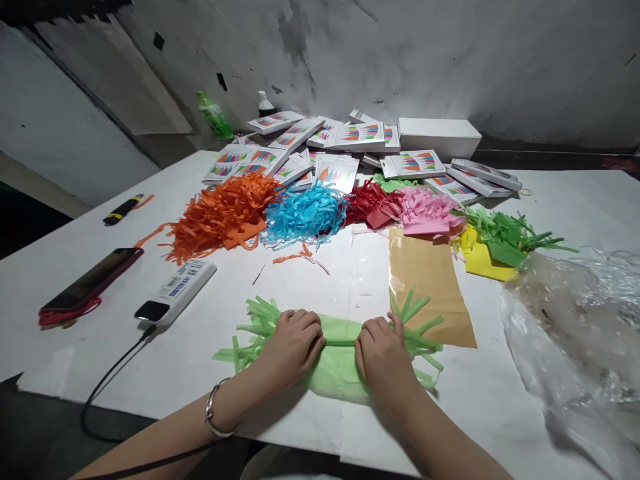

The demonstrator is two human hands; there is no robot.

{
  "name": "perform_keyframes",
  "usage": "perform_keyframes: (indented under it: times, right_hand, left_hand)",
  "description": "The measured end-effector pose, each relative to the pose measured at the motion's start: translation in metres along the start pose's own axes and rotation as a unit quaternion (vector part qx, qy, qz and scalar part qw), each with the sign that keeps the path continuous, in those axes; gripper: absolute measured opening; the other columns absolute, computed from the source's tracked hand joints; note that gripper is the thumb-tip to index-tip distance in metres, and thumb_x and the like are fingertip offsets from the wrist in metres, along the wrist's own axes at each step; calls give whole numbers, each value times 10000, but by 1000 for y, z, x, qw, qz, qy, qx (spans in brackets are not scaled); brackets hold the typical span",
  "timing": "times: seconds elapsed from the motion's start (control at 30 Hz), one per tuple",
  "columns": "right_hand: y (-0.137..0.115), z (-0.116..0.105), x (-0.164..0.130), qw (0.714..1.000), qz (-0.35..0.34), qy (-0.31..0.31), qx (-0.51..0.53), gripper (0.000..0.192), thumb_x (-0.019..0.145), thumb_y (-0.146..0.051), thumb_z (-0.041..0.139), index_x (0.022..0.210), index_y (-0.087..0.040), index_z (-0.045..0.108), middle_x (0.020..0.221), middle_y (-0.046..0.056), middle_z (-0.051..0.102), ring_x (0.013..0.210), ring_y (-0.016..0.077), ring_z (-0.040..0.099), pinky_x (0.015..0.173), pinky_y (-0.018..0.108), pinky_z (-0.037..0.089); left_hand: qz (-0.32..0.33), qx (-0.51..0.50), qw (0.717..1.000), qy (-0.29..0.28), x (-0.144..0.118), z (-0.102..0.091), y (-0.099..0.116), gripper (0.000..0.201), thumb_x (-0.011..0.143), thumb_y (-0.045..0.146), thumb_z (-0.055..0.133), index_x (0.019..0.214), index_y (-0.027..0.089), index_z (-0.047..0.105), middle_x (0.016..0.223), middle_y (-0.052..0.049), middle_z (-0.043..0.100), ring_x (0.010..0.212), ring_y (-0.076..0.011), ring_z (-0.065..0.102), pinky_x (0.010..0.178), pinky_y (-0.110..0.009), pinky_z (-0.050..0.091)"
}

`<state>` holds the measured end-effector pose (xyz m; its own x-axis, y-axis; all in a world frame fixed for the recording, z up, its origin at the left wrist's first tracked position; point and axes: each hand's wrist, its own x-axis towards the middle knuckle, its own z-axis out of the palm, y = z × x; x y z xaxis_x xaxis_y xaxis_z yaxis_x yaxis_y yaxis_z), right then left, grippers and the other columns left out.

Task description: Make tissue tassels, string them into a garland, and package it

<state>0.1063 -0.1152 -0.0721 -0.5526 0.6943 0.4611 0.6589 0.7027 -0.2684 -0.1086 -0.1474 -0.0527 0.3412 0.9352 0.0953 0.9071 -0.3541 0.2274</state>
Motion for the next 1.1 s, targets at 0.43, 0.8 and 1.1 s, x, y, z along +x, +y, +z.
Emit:
perform_keyframes:
  times: [0.43,0.8,1.1]
  right_hand:
    - [-1,6,0,993,-104,-41,-33,178,897,-54,500,824,-194,583,785,19,586,831,205,520,1085,494,258]
    - [5,-4,16,996,-12,85,19,210,978,-115,458,909,-199,638,842,37,685,816,187,610,941,389,361]
    - [106,-103,-15,862,296,410,29,285,989,-413,548,1034,-168,686,820,57,711,757,216,670,713,338,508]
  left_hand:
    - [180,98,978,25,14,6,-10,166,895,101,574,749,175,597,824,-26,616,819,-205,523,926,-446,332]
    - [265,3,964,-3,-3,1,13,120,971,146,554,1071,169,616,1018,-76,649,978,-227,573,883,-355,458]
    - [170,-56,984,-13,-2,3,2,344,922,272,640,1257,213,589,1322,-140,613,1243,-323,538,1023,-502,464]
